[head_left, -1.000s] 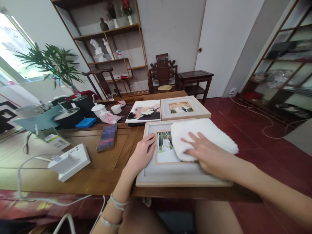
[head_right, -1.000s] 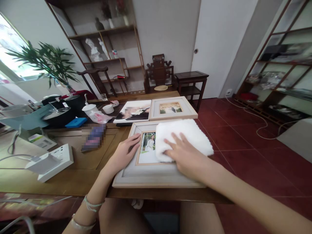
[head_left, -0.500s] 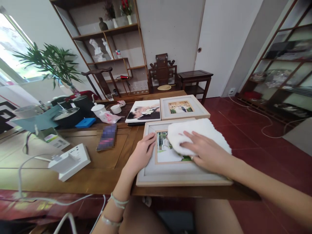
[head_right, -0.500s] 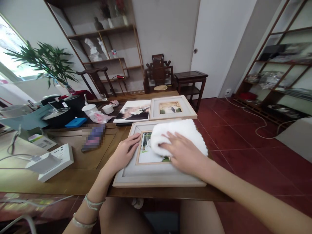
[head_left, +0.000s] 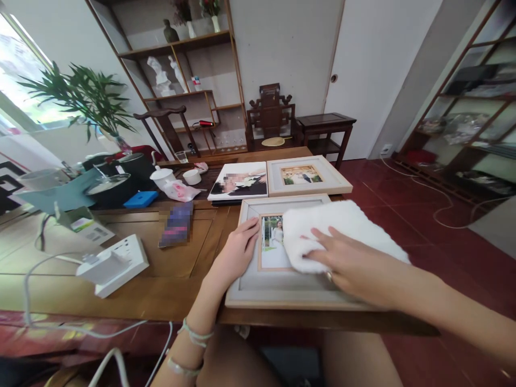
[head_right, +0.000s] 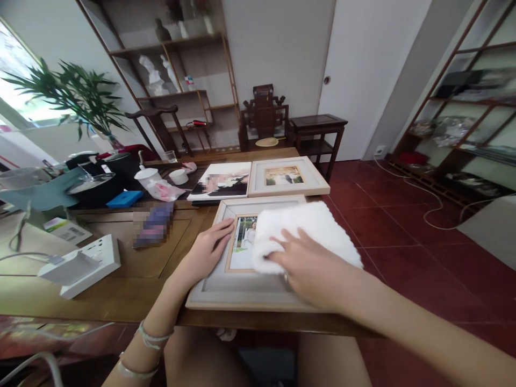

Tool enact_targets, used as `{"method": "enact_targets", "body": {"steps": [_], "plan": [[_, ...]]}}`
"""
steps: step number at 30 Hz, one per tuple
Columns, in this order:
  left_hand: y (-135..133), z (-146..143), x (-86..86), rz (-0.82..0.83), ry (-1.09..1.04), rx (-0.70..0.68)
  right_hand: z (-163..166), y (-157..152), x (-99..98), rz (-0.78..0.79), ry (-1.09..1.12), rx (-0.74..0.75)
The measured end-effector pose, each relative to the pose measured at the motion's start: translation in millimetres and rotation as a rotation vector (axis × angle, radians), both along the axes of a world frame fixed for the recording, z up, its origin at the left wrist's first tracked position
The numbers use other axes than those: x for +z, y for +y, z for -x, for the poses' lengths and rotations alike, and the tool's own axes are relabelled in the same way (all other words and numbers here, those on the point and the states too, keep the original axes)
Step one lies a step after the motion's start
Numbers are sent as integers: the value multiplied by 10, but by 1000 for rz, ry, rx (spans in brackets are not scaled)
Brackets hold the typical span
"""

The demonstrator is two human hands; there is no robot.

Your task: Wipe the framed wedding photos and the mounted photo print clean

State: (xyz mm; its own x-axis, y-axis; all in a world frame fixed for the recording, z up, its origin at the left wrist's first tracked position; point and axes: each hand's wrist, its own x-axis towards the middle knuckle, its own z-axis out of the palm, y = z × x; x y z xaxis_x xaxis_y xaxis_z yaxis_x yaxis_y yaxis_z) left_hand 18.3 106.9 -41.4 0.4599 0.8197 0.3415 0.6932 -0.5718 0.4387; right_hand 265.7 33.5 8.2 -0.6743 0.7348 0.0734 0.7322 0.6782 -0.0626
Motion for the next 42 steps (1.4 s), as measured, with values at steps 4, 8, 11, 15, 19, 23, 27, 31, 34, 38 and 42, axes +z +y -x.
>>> {"method": "enact_targets", "body": {"steps": [4, 8, 11, 15, 19, 23, 27, 31, 34, 38, 42], "plan": [[9, 4, -23, 10, 1, 7, 23, -527, 136, 52, 8, 85], [15, 5, -27, 5, 3, -5, 143, -604, 49, 76, 56, 130], [8, 6, -7, 6, 9, -11, 214, -388, -102, 81, 71, 36], [0, 6, 11, 2, -7, -28, 141, 87, -221, -48, 54, -134], [-2, 3, 12, -5, -20, -34, 0, 603, -211, -246, 38, -208], [-9, -4, 15, 9, -10, -19, -2, 865, -204, -265, -25, -195], [-5, -8, -7, 13, -28, 1, 86, 702, -215, -151, -47, -107], [9, -9, -35, 7, -62, 12, 100, 283, -120, -14, -73, -65], [14, -11, -39, -6, -64, 11, 81, -71, 2, 54, -85, 10], [22, -8, -40, -17, -42, 12, 131, -432, 73, 119, -23, 22], [32, 4, -44, -22, -23, 1, 195, -429, -36, 104, 68, -54]]}}
